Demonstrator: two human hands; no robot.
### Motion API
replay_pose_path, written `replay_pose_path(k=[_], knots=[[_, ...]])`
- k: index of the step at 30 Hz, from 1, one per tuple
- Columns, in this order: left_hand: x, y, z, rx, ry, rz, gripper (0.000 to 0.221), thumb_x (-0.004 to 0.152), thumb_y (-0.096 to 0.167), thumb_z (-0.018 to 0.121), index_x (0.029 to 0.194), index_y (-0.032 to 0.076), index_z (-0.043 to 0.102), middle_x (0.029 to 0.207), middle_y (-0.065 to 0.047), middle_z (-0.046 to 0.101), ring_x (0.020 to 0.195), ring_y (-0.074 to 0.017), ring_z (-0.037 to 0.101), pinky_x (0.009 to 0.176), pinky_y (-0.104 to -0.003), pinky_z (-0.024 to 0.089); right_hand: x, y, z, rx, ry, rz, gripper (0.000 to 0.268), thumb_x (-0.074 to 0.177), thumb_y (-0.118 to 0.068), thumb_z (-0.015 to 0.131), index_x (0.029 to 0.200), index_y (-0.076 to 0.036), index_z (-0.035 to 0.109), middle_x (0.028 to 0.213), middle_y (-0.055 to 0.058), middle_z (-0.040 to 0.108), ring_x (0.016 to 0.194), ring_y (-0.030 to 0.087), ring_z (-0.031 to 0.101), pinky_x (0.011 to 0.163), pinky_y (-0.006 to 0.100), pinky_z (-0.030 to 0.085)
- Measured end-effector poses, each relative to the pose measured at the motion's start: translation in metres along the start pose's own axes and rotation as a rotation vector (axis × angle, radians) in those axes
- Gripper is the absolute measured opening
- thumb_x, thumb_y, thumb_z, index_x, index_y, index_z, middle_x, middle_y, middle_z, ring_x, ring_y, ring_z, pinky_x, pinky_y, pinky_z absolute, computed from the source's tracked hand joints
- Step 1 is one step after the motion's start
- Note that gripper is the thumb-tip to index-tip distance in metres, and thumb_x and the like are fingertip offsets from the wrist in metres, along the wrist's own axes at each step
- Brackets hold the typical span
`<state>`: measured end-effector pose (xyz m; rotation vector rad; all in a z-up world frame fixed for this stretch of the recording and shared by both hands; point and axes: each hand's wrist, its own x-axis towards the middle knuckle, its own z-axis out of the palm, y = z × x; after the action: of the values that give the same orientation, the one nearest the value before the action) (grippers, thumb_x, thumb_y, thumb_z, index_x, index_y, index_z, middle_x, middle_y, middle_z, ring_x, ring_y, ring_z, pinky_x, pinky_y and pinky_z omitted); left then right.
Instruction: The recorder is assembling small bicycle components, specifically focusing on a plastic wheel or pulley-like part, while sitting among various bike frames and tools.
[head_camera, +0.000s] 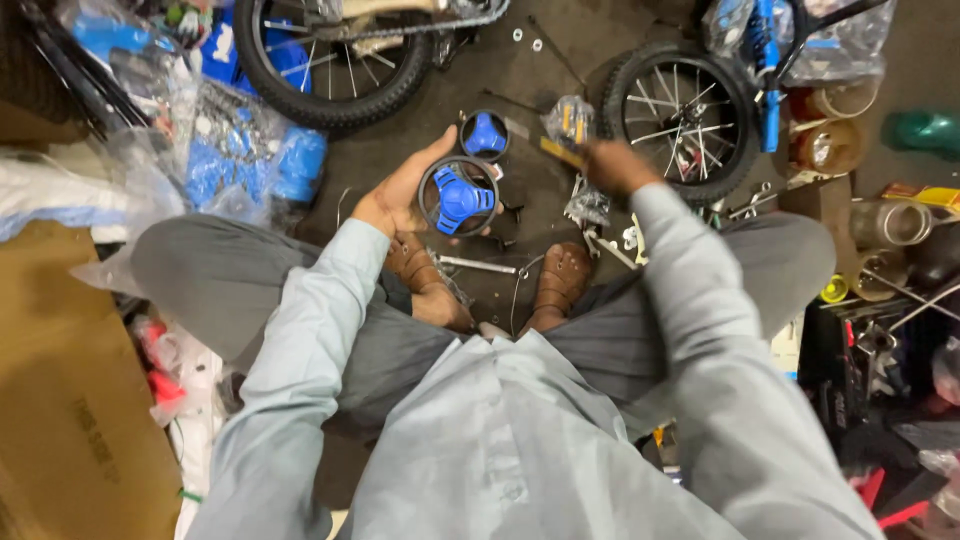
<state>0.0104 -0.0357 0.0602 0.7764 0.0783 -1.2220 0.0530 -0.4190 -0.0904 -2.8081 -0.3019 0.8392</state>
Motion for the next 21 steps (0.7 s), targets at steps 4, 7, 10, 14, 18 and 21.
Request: replay_pose_path(k=[4,7,10,14,18,21], knots=[[0.003,-0.004,-0.008,-0.078,0.043,0.030,0.080,0.093,0.078,0.041,0.130,0.012,0.066,0.118,-0.020,0.075,0.093,-0.0372,0.076,0.058,-0.043,0.058,-0.009,-0.022,0.036,-0.009,0.041,0.114,0.029,0.101,-0.022,0.056,0.129,-0.016,0.064,0.115,0.022,0.071,0.105,0.042,0.068,0.089,0.054,0.054],[0.011,-0.008,-0.018,-0.178,0.102,0.105,0.083,0.090,0.080,0.041,0.129,0.011,0.066,0.119,-0.015,0.075,0.096,-0.0375,0.076,0.065,-0.047,0.061,-0.021,-0.080,-0.004,0.220,0.362,0.168,0.031,0.096,-0.028,0.072,0.115,-0.005,0.067,0.109,0.021,0.071,0.100,0.042,0.067,0.083,0.053,0.052],[0.017,-0.013,-0.027,-0.211,0.142,0.226,0.084,0.090,0.081,0.043,0.130,0.011,0.066,0.114,-0.015,0.075,0.097,-0.0354,0.075,0.073,-0.052,0.061,-0.059,-0.159,-0.063,0.566,0.747,-0.276,0.027,0.097,-0.027,0.079,0.115,-0.007,0.071,0.112,0.013,0.074,0.101,0.032,0.073,0.087,0.043,0.057],[0.016,-0.008,-0.021,-0.224,0.228,0.313,0.080,0.089,0.080,0.042,0.134,0.018,0.064,0.120,-0.008,0.073,0.104,-0.0276,0.072,0.084,-0.055,0.062,-0.110,-0.242,-0.098,0.372,0.788,-0.415,0.050,0.079,-0.032,0.089,0.119,-0.008,0.071,0.118,0.010,0.065,0.106,0.034,0.059,0.089,0.044,0.050],[0.018,-0.014,-0.031,-0.203,0.288,0.387,0.078,0.092,0.078,0.042,0.140,0.020,0.062,0.131,-0.005,0.070,0.114,-0.0243,0.069,0.089,-0.049,0.059,-0.102,-0.262,-0.083,0.264,0.787,-0.352,0.052,0.071,-0.033,0.089,0.116,-0.012,0.073,0.119,0.003,0.065,0.107,0.032,0.055,0.084,0.046,0.048],[0.020,-0.017,-0.035,-0.193,0.350,0.366,0.079,0.090,0.079,0.042,0.137,0.020,0.064,0.125,-0.006,0.071,0.109,-0.0237,0.070,0.086,-0.049,0.060,-0.097,-0.264,-0.075,0.293,0.768,-0.344,0.043,0.076,-0.028,0.087,0.114,-0.013,0.073,0.118,0.001,0.065,0.109,0.031,0.056,0.086,0.046,0.048]])
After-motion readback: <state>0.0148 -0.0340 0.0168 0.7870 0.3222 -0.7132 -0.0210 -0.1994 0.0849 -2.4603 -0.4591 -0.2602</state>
